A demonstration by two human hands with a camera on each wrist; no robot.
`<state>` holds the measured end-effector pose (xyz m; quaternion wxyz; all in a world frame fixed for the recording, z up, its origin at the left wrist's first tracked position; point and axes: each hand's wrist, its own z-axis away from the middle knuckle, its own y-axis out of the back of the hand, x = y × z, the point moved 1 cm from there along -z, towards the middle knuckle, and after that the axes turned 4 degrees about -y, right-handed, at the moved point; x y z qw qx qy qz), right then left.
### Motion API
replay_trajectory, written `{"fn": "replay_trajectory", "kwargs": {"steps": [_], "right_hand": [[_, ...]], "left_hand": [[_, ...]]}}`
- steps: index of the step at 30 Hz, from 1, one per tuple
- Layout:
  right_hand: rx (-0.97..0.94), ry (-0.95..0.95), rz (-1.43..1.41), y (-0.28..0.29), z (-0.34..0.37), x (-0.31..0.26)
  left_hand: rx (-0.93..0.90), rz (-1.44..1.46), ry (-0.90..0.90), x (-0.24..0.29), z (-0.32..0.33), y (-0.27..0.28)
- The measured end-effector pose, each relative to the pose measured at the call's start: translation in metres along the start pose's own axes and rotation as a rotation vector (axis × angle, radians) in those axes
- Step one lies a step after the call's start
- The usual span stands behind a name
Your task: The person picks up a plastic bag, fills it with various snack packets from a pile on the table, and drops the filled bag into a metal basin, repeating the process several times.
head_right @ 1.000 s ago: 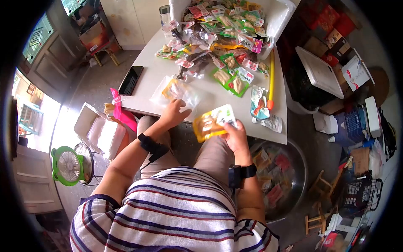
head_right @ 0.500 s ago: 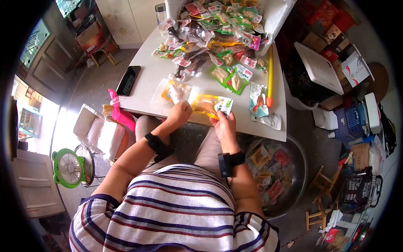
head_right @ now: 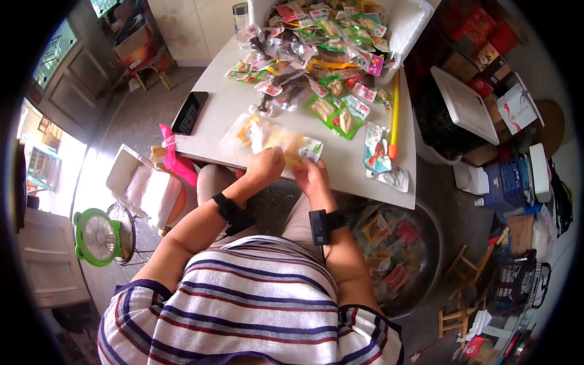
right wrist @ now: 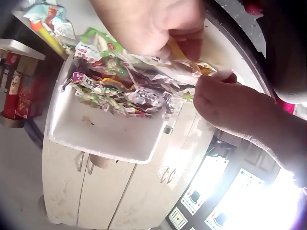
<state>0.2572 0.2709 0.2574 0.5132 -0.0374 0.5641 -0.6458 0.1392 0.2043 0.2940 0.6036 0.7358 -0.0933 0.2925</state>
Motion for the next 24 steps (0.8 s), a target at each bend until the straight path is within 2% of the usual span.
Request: {"fn": "replay_trajectory", "kwargs": {"steps": [2, 4, 7, 10, 11, 14, 17, 20, 23, 24], "right_hand": [[-0.022, -0.025, 0.146, -0.008, 0.004, 0.005], [0.01, -0.112, 0.324, -0.014, 0.008, 0.006], [0.214, 0.063, 1.054, 0.005, -0.01, 0.001], [0.203, 0.543, 1.444, 0.034, -0.031, -0.003], [0.25, 0.454, 1.496, 0.021, -0.021, -0.008], [0.12, 0.464, 1.555, 0.025, -0.033, 0.003], [-0.019, 0.119, 1.058, 0.022, -0.047, 0.022], [0.002, -0.033, 0.745, -0.01, -0.033, 0.02], [-0.049, -0.092, 0.903, -0.014, -0.037, 0.019], [0.0, -0.079, 0.926, -0.019, -0.034, 0.015]], "left_hand": [[0.021, -0.021, -0.079, 0.002, 0.005, 0.004], [0.006, -0.015, -0.052, 0.007, 0.009, 0.01], [0.036, -0.056, -0.055, 0.004, 0.012, 0.005], [0.055, -0.072, -0.073, -0.007, 0.013, -0.008], [0.055, -0.068, -0.079, -0.009, 0.013, -0.009], [0.073, -0.142, -0.192, -0.009, 0.015, -0.009], [-0.017, -0.062, -0.144, -0.006, 0.017, -0.004], [-0.003, -0.026, -0.132, -0.008, 0.02, -0.002], [0.011, -0.025, -0.167, -0.003, 0.027, 0.008], [-0.003, -0.019, -0.154, -0.006, 0.026, 0.007]]}}
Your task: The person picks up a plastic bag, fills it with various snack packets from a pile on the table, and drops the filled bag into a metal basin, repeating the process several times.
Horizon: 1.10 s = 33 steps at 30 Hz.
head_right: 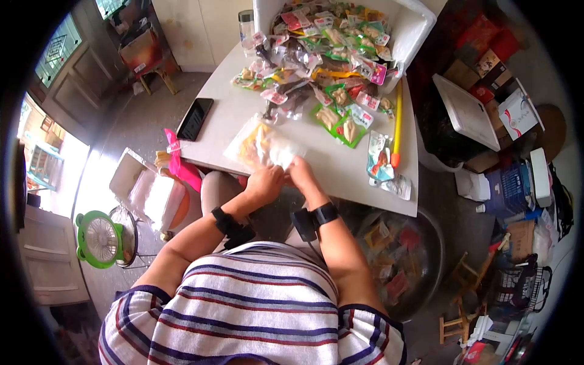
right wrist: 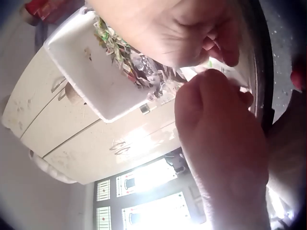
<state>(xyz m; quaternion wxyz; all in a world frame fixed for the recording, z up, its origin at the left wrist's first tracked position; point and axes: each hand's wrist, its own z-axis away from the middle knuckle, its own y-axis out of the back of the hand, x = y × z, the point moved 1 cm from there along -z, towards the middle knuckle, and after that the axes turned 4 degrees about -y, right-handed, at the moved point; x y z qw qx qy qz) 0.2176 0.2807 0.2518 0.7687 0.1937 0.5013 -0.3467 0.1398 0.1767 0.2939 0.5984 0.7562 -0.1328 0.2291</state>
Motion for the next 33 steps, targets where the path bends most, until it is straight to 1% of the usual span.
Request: {"fn": "replay_trajectory", "kwargs": {"steps": [2, 3, 6, 7, 10, 11, 13, 14, 15, 16, 18, 19, 20, 22, 25, 28, 31, 33], "right_hand": [[0.097, -0.025, 0.041, 0.0, 0.015, -0.01], [0.166, -0.014, -0.001, -0.002, 0.017, -0.009], [-0.087, 0.029, -0.105, -0.001, 0.014, 0.002], [-0.057, -0.014, 0.133, 0.0, 0.013, 0.004], [0.203, 0.168, 0.345, 0.007, 0.022, -0.008], [0.273, 0.204, 0.378, 0.016, 0.014, 0.001], [0.469, 0.492, 0.635, 0.03, 0.015, 0.003], [0.567, 0.634, 0.762, 0.035, 0.017, 0.003], [0.576, 0.614, 0.712, 0.036, 0.023, -0.001], [0.598, 0.677, 0.728, 0.038, 0.024, 0.002], [0.641, 0.804, 0.759, 0.042, 0.021, 0.013], [0.69, 0.94, 0.837, 0.043, 0.016, 0.022], [0.68, 0.935, 0.862, 0.04, 0.018, 0.021], [0.659, 0.925, 0.91, 0.034, 0.023, 0.013], [0.634, 0.902, 0.867, 0.035, 0.024, 0.01], [0.62, 0.866, 0.834, 0.035, 0.026, 0.006], [0.599, 0.856, 0.823, 0.038, 0.024, 0.006], [0.583, 0.839, 0.818, 0.038, 0.025, 0.004]], "left_hand": [[-0.028, 0.016, 0.029, -0.004, -0.001, -0.001], [-0.106, 0.03, 0.056, -0.004, -0.002, 0.003], [0.001, -0.056, -0.055, -0.004, -0.007, 0.015], [0.036, -0.054, -0.094, -0.008, -0.01, 0.015], [0.15, -0.025, -0.184, -0.027, -0.027, 0.012], [0.193, 0.002, -0.197, -0.033, -0.034, 0.014], [0.271, 0.038, -0.239, -0.037, -0.048, 0.03], [0.226, -0.06, -0.237, -0.035, -0.056, 0.045], [0.275, -0.023, -0.204, -0.052, -0.072, 0.043], [0.323, 0.014, -0.171, -0.068, -0.088, 0.04], [0.379, 0.083, -0.132, -0.067, -0.11, 0.067], [0.309, 0.098, -0.065, -0.086, -0.129, 0.066], [0.383, 0.065, -0.06, -0.102, -0.144, 0.063], [0.302, 0.003, -0.023, -0.119, -0.17, 0.065], [0.173, -0.084, 0.052, -0.143, -0.208, 0.058], [0.091, -0.187, 0.148, -0.141, -0.231, 0.057], [0.054, -0.248, 0.117, -0.147, -0.25, 0.048], [0.047, -0.457, -0.082, -0.154, -0.26, 0.039]]}}
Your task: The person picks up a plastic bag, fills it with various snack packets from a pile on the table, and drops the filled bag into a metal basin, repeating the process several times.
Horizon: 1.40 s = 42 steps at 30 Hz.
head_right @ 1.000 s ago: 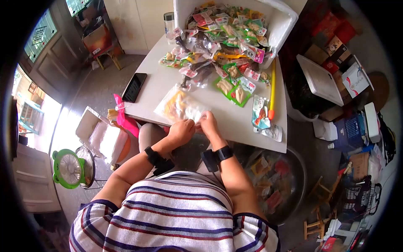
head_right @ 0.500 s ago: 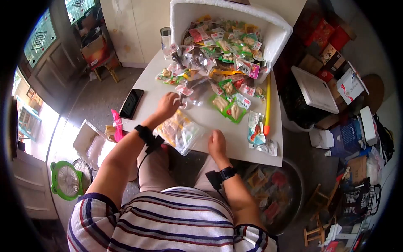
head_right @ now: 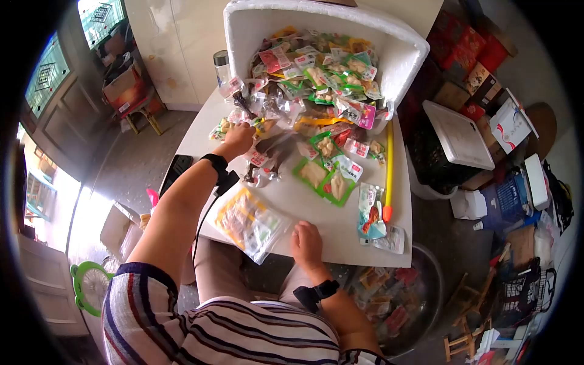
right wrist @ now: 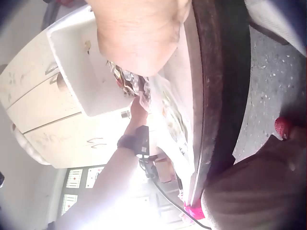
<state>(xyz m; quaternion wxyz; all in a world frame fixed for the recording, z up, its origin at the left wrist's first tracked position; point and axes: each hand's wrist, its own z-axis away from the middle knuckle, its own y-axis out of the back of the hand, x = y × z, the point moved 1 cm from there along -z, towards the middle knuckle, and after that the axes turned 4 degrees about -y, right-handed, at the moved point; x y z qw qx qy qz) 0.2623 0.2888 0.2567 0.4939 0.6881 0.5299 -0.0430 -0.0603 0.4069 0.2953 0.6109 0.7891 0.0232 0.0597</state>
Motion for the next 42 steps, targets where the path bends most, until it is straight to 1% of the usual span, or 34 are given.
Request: {"fn": "replay_trajectory", "kwargs": {"steps": [1, 2, 5, 6, 9, 10, 13, 14, 17, 18, 21, 22, 25, 26, 28, 29, 30, 31, 32, 33, 34, 35, 36, 37, 38, 39, 41, 42], "right_hand": [[-0.002, -0.003, 0.0, 0.0, 0.0, 0.0], [-0.003, -0.005, 0.001, 0.0, 0.0, 0.0], [-0.01, -0.023, 0.002, 0.002, -0.003, -0.003], [-0.016, -0.03, 0.003, 0.003, -0.002, -0.003], [-0.013, -0.021, 0.012, 0.003, -0.002, -0.003], [-0.007, -0.023, 0.009, 0.003, -0.002, -0.004], [0.015, -0.007, 0.006, 0.004, -0.003, -0.006], [0.029, 0.008, 0.007, 0.002, -0.002, -0.004], [0.042, 0.015, 0.01, 0.0, -0.001, -0.003], [0.041, 0.012, 0.015, 0.001, -0.001, -0.003], [0.06, 0.006, 0.02, -0.001, 0.002, 0.0], [0.065, 0.005, 0.015, -0.002, 0.003, 0.0], [0.082, 0.012, 0.003, -0.001, 0.004, 0.0], [0.096, 0.016, 0.0, -0.002, 0.004, 0.001], [0.141, 0.042, -0.006, -0.009, 0.008, 0.01], [0.125, -0.044, -0.083, -0.009, 0.01, 0.011], [0.11, -0.13, -0.157, -0.007, 0.011, 0.011], [0.097, -0.213, -0.232, -0.007, 0.011, 0.013], [0.101, -0.252, -0.373, -0.004, 0.007, 0.009], [0.09, -0.386, -0.57, -0.001, 0.006, 0.004], [0.078, -0.524, -0.765, 0.003, 0.006, -0.001], [0.066, -0.665, -0.959, 0.015, 0.002, -0.015], [0.007, -0.705, -1.016, 0.024, -0.001, -0.023], [-0.011, -0.76, -1.093, 0.032, -0.005, -0.032], [-0.002, -0.736, -1.077, 0.04, -0.009, -0.039], [0.007, -0.713, -1.061, 0.045, -0.011, -0.044], [-0.065, -0.425, -0.973, 0.049, -0.014, -0.051], [-0.104, -0.277, -0.927, 0.051, -0.014, -0.057]], "left_hand": [[0.02, -0.103, -0.1, -0.001, -0.005, -0.004], [-0.019, -0.19, -0.168, 0.002, -0.008, 0.002], [0.074, -0.302, -0.289, 0.002, -0.019, -0.008], [0.045, -0.351, -0.275, 0.004, -0.022, -0.009], [0.023, -0.318, -0.385, 0.007, -0.024, 0.006], [0.053, -0.321, -0.374, 0.009, -0.023, 0.011], [0.103, -0.215, -0.377, 0.013, -0.023, 0.032], [0.239, -0.151, -0.423, 0.012, -0.021, 0.04], [0.162, -0.12, -0.206, 0.017, -0.023, 0.067], [0.238, 0.005, -0.122, 0.02, -0.017, 0.079], [0.25, 0.512, 0.173, 0.026, 0.006, 0.118], [0.246, 0.693, 0.169, 0.021, 0.012, 0.121], [0.137, 1.47, 0.315, 0.017, 0.044, 0.115], [0.162, 1.723, 0.261, 0.026, 0.061, 0.115], [0.069, 1.954, 0.254, 0.034, 0.086, 0.112], [0.018, 2.071, 0.253, 0.04, 0.1, 0.111], [-0.038, 2.166, 0.201, 0.046, 0.114, 0.112], [-0.02, 2.172, 0.308, 0.054, 0.127, 0.111], [-0.041, 2.204, 0.291, 0.057, 0.137, 0.106], [-0.064, 2.237, 0.276, 0.061, 0.147, 0.101], [-0.028, 2.286, 0.229, 0.065, 0.16, 0.096], [0.035, 2.2, 0.278, 0.074, 0.173, 0.098], [0.093, 2.111, 0.326, 0.087, 0.185, 0.103], [0.148, 2.02, 0.37, 0.096, 0.193, 0.105], [0.155, 1.943, 0.388, 0.1, 0.199, 0.103], [0.085, 1.78, 0.289, 0.104, 0.205, 0.105], [-0.038, 1.45, 0.101, 0.108, 0.218, 0.112], [-0.084, 1.421, 0.009, 0.115, 0.225, 0.114]]}}
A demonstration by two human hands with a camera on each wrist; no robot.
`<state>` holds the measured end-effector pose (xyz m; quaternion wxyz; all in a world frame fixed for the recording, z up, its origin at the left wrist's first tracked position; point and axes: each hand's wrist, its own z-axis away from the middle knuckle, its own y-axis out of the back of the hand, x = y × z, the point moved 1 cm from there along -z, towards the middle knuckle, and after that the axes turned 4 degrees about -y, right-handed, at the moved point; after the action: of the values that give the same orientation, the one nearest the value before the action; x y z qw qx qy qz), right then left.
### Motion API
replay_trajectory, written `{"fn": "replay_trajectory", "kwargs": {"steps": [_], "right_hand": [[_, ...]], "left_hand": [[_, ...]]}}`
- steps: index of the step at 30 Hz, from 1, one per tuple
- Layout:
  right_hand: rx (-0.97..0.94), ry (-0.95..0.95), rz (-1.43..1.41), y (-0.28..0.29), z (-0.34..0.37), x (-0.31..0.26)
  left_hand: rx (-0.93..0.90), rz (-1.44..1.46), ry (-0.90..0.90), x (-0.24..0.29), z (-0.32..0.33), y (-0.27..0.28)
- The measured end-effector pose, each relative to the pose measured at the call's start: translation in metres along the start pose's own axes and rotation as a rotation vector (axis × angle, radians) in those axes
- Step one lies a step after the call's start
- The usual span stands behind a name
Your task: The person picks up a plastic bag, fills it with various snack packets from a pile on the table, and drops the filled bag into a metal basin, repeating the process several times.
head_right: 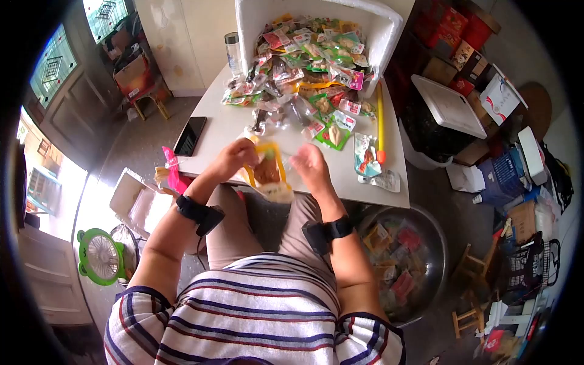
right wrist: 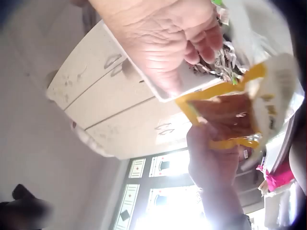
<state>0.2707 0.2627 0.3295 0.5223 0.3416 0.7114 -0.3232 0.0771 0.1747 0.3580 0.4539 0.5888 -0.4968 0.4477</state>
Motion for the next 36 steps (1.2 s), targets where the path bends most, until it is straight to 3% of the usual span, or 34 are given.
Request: {"fn": "replay_trajectory", "kwargs": {"steps": [1, 3, 4, 6, 7, 9, 10, 11, 13, 16, 21, 24, 28, 29, 31, 34, 36], "right_hand": [[-0.128, -0.054, 0.087, -0.003, 0.005, -0.006], [-0.384, -0.166, 0.256, -0.015, 0.019, -0.029], [-0.515, -0.268, 0.202, -0.022, 0.025, -0.032], [-0.498, -0.34, 0.195, -0.022, 0.037, -0.028], [-0.471, -0.413, 0.163, -0.02, 0.044, -0.029], [-0.284, -0.36, 0.092, -0.013, 0.055, -0.011], [-0.188, -0.332, 0.057, -0.008, 0.06, -0.004], [-0.12, -0.332, 0.041, -0.004, 0.065, -0.004], [0.013, -0.326, 0.008, 0.003, 0.072, -0.003], [0.012, -0.485, -0.133, 0.011, 0.079, -0.011], [-0.167, -0.574, -0.592, 0.022, 0.091, 0.006], [-0.254, -0.58, -0.641, 0.029, 0.095, 0.015], [-0.057, -0.572, -0.572, 0.037, 0.093, 0.024], [0.007, -0.565, -0.555, 0.041, 0.092, 0.03], [0.165, -0.522, -0.555, 0.043, 0.09, 0.032], [0.263, -0.48, -0.545, 0.049, 0.087, 0.037], [0.283, -0.451, -0.558, 0.05, 0.087, 0.042]], "left_hand": [[-0.113, -0.021, -0.004, -0.01, 0.004, -0.004], [-0.32, -0.491, -0.207, 0.004, 0.017, -0.02], [-0.339, -0.581, -0.205, 0.012, 0.024, -0.028], [-0.38, -0.765, -0.208, 0.023, 0.033, -0.042], [-0.282, -0.612, -0.078, 0.021, 0.038, -0.048], [-0.091, -0.299, 0.179, 0.012, 0.054, -0.059], [-0.158, -0.019, 0.054, -0.013, 0.059, -0.063], [-0.149, 0.092, 0.193, -0.003, 0.07, -0.071], [-0.242, -0.115, 0.264, -0.002, 0.078, -0.074], [-0.326, 0.235, 0.461, -0.038, 0.086, -0.072], [-0.476, 0.705, 0.42, -0.031, 0.088, -0.061], [-0.416, 0.856, 0.349, -0.03, 0.082, -0.049], [0.069, 0.8, 0.357, -0.041, 0.066, -0.051], [0.075, 0.554, 0.328, -0.076, 0.058, -0.034], [0.313, 0.045, 0.286, -0.068, 0.047, -0.039], [0.22, -0.767, -0.151, -0.076, 0.034, -0.04], [0.217, -0.998, -0.2, -0.065, 0.033, -0.053]]}}
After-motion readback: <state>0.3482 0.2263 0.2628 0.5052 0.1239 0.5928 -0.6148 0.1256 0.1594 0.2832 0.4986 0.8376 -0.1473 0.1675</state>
